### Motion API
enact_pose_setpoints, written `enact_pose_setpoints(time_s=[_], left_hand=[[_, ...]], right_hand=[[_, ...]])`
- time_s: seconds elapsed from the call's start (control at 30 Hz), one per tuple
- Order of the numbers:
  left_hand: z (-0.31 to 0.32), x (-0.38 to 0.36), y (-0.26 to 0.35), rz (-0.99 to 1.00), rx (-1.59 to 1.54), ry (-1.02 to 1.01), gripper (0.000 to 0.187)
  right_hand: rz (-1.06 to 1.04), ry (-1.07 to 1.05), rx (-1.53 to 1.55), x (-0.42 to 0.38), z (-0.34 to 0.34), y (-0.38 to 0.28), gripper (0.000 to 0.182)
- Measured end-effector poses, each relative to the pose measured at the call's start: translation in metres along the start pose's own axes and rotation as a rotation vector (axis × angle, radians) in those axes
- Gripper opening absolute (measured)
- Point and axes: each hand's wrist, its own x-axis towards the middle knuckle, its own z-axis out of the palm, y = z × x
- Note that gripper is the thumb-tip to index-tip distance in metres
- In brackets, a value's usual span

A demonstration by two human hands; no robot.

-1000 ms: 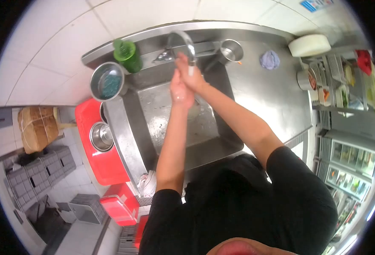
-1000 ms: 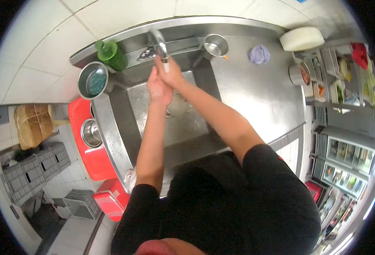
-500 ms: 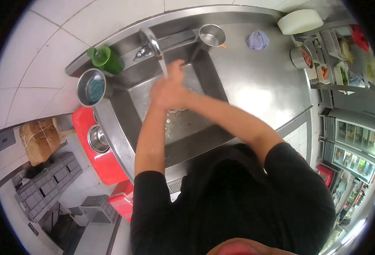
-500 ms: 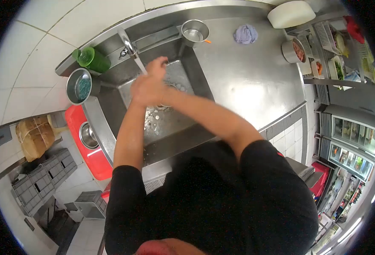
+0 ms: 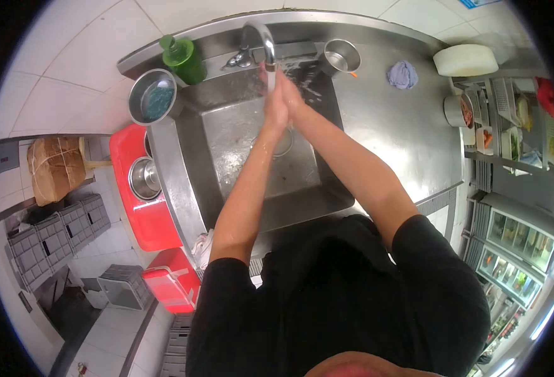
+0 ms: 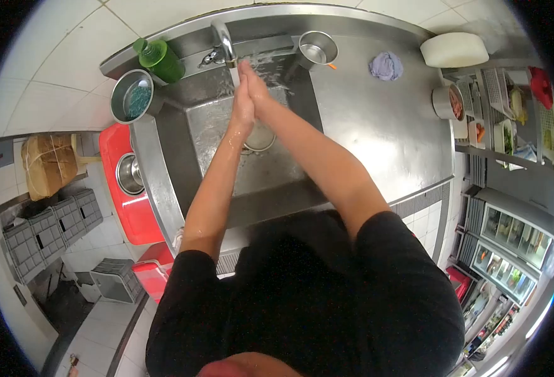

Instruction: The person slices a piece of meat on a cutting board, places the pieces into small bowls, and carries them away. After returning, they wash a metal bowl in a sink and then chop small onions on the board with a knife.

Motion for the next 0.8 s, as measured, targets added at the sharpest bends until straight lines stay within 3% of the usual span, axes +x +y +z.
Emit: enact_pose_setpoints(time_s=[0.13, 0.23, 0.27, 0.43, 0.47, 0.5, 0.57, 0.63, 0.7, 0.73, 0.77, 0.8], left_hand=[[0.006, 0.003, -0.018, -0.01, 0.033, -0.154, 0.074], [0.018, 0.008, -0.048, 0.28, 0.352, 0.189, 0.062], [0.014, 0.01, -0.052, 0.278, 0.349, 0.187, 0.062], [0.01, -0.014, 0.011, 0.303, 0.479, 0.033, 0.058], [0.029, -0.03, 0.021, 0.293, 0.417, 0.139, 0.055], [0.033, -0.038, 0.014, 0.291, 0.415, 0.12, 0.055], [0.037, -0.051, -0.007, 0.355, 0.664, 0.012, 0.049], [0.062, -0.086, -0.031, 1.005, 0.954, 0.178, 0.045], [0.09, -0.134, -0.036, 0.928, 0.656, -0.088, 0.037], [0.111, -0.16, -0.019, 0.867, 0.65, -0.262, 0.035], [0.133, -0.178, 0.012, 0.797, 0.639, -0.434, 0.033], [0.148, -0.182, 0.04, 0.793, 0.638, -0.439, 0.033]], right_hand=[[0.015, -0.007, 0.124, 0.0, -0.008, 0.001, 0.068], [0.045, -0.056, 0.258, 0.012, -0.019, -0.025, 0.064], [0.045, -0.053, 0.256, 0.015, -0.021, -0.026, 0.064], [-0.119, -0.183, 0.182, 0.017, -0.006, -0.009, 0.063], [-0.127, -0.186, 0.194, 0.026, -0.008, -0.004, 0.06], [-0.138, -0.171, 0.196, 0.028, -0.01, -0.01, 0.06], [0.097, -0.048, 0.462, 0.033, -0.014, -0.026, 0.06], [0.134, -0.047, 0.53, 0.074, -0.027, 0.01, 0.064], [0.239, 0.023, 0.139, 0.09, -0.026, 0.028, 0.049], [0.234, 0.025, 0.143, 0.098, -0.03, 0.043, 0.049], [-0.01, -0.095, -0.591, 0.103, -0.035, 0.059, 0.044], [-0.267, -0.213, -1.319, 0.103, -0.04, 0.067, 0.043]])
